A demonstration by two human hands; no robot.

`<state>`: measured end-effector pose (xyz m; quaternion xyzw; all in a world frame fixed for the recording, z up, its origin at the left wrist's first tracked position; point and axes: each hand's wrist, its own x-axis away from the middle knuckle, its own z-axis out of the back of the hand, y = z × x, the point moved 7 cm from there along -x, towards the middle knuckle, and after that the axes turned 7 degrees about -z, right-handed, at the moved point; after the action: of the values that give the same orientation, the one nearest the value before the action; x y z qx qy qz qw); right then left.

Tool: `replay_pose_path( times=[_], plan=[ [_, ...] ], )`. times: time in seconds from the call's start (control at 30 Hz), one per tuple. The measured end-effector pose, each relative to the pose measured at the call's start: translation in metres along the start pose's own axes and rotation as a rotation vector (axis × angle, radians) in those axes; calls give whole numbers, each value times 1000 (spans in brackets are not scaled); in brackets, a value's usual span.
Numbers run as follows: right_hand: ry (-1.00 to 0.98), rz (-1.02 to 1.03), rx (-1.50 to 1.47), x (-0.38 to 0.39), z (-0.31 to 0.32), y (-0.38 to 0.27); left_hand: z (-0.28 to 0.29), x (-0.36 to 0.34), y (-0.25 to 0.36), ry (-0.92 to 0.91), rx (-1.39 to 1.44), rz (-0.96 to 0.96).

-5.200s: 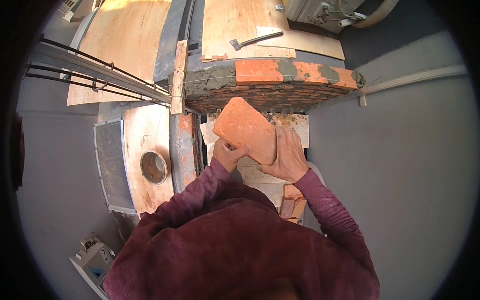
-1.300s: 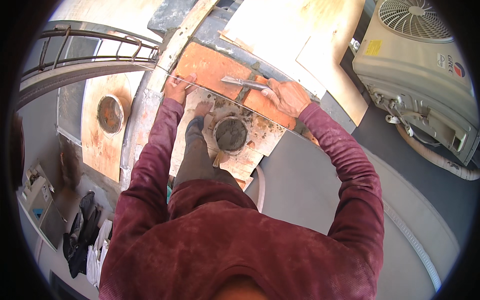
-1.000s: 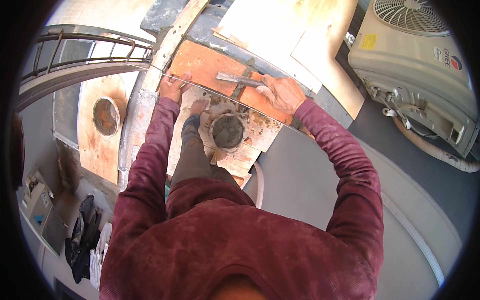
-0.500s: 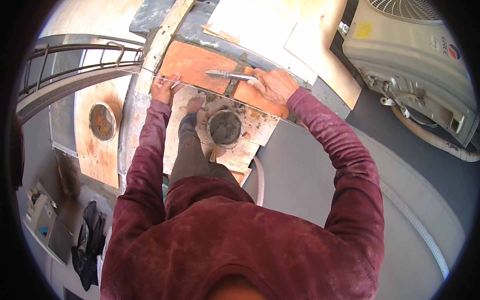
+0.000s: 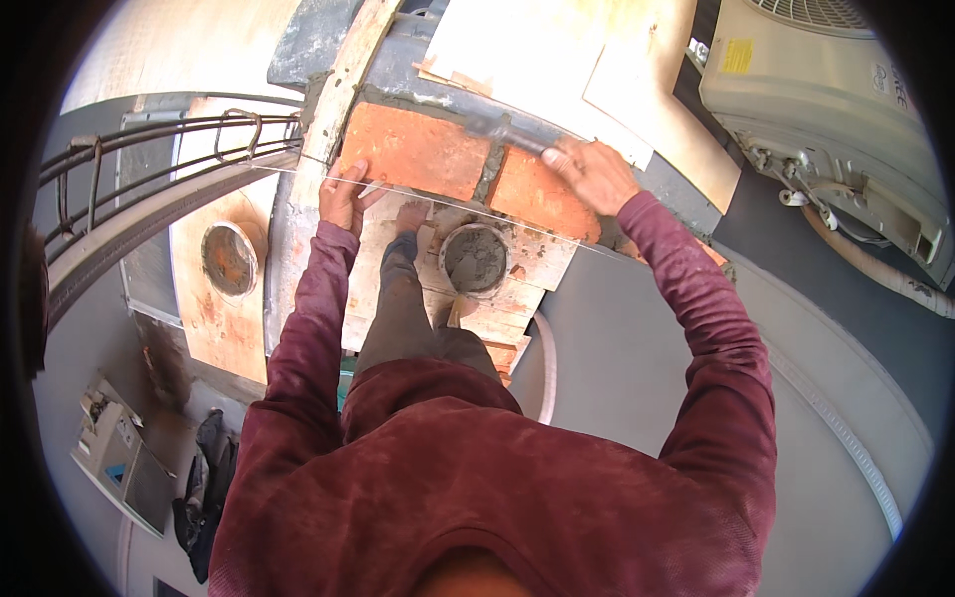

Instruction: The person applies mortar to a brick structure using a trowel and places bricks on top of the mortar, using a hammer to tap them into place.

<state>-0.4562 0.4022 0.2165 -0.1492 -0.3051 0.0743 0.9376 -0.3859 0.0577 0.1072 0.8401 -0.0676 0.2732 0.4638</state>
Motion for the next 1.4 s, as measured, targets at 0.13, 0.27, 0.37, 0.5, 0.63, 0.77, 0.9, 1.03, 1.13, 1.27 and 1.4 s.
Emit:
replay_pose_path(
  times=[0.13, 0.27, 0.37, 0.5, 0.63, 0.77, 0.9, 1.03, 1.13, 1.27, 1.4],
  plan=[
    [21, -197, 2, -30, 35, 46, 0, -6, 5, -33, -29, 39],
    [-46, -195, 125, -74, 25, 99, 10, -13, 5, -68, -17, 66],
    [106, -132, 28, -80, 8, 104, 17, -13, 4, -72, 5, 53],
    [133, -167, 173, -91, -8, 137, 33, -20, -3, -97, 44, 51],
    [103, -173, 279, -100, -5, 144, 29, -23, 4, -159, -74, -15],
    [740, 12, 91, 41, 105, 34, 36, -38, 2, -202, -128, 16],
    [706, -13, -717, 216, 35, -20, 24, -46, 2, -191, -197, -25],
    [590, -337, -727, 319, -157, 45, 54, -69, 21, -167, -247, -129],
    [573, -1020, -850, 439, -343, 107, 42, -74, 23, -245, -296, -144],
    [199, -1416, -923, 494, -578, 94, 45, -82, 27, -322, -232, -183],
    [-72, -1239, -1091, 439, -742, 65, 29, -78, 23, -354, -188, -284]
  ],
)
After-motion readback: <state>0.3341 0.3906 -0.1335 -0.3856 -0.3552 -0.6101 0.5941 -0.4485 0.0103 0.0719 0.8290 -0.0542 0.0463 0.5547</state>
